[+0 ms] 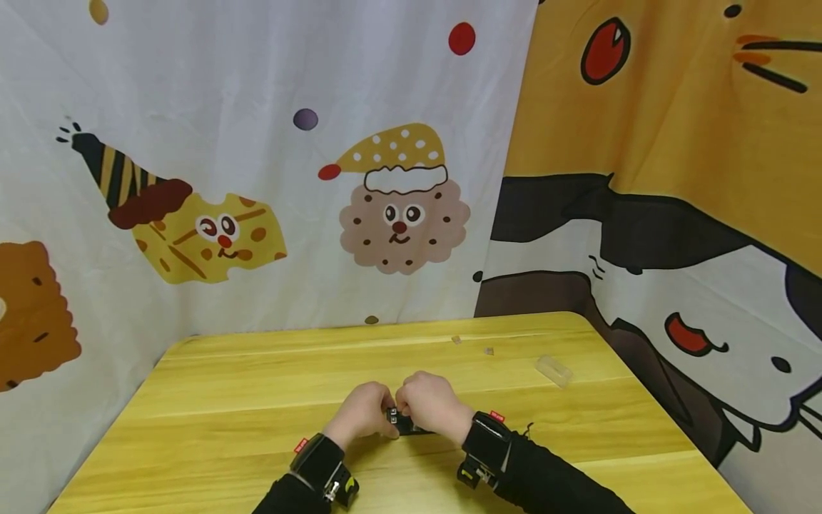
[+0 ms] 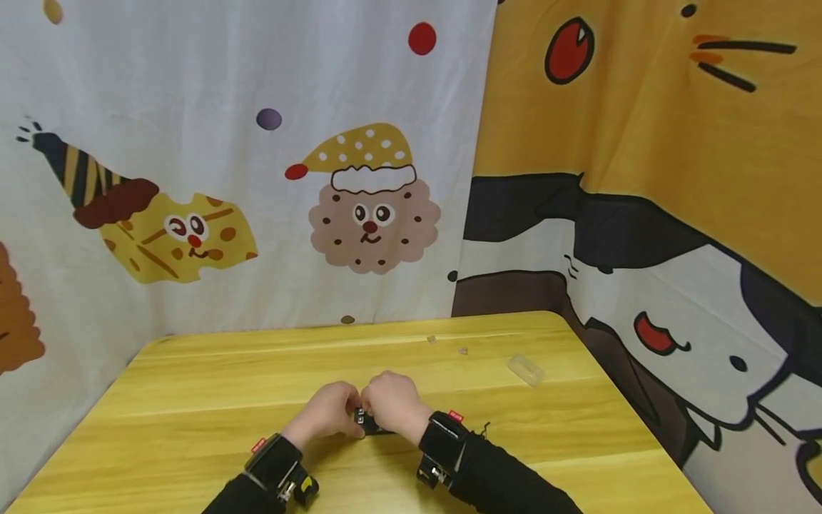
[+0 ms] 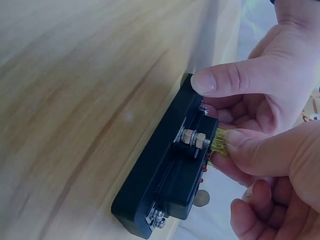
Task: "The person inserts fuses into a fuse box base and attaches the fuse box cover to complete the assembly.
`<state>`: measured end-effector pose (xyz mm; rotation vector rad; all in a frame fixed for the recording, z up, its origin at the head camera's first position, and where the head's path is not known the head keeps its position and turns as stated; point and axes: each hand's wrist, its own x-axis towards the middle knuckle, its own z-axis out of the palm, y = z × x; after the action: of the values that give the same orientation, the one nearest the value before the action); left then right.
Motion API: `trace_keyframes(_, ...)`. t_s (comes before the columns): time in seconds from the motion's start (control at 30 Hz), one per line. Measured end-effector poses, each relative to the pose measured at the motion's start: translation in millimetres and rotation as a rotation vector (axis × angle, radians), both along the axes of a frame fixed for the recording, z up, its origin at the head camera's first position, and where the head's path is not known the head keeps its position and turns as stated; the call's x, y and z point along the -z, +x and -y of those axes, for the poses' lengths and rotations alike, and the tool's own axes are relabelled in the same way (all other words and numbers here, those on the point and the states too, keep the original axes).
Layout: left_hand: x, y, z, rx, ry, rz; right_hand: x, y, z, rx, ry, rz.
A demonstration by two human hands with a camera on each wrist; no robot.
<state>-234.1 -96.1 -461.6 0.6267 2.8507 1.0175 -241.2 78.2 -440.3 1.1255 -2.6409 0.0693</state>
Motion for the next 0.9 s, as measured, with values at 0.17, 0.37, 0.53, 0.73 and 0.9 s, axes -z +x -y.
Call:
trace_keyframes(0.17, 1.1, -1.0, 0.3, 0.003, 0.001, 0.003, 2.5, 1.4, 1.4, 0.024, 0.011, -0.017)
trace_keyframes(0.37, 2.2, -2.2, 0.9, 0.001, -0.001, -0.005, 3.5, 2.1, 2.6, 0.030, 0.001, -0.033)
trace_keyframes(0.53, 3.6, -3.6, 0.7, 0.000, -0.003, -0.009, 1.9, 3.4, 4.6, 0.029, 0.038, -0.054)
trace_keyframes(0.73, 4.5, -4.8, -0.2, -0.020, -0.026, -0.016, 6.2, 5.1, 7.7, 0.016, 0.087, -0.146)
trace_keyframes(0.9, 4.3, -4.5, 0.0, -0.018, -0.025, -0.018, 10.1, 4.4, 7.8, 0.008, 0.113, -0.196)
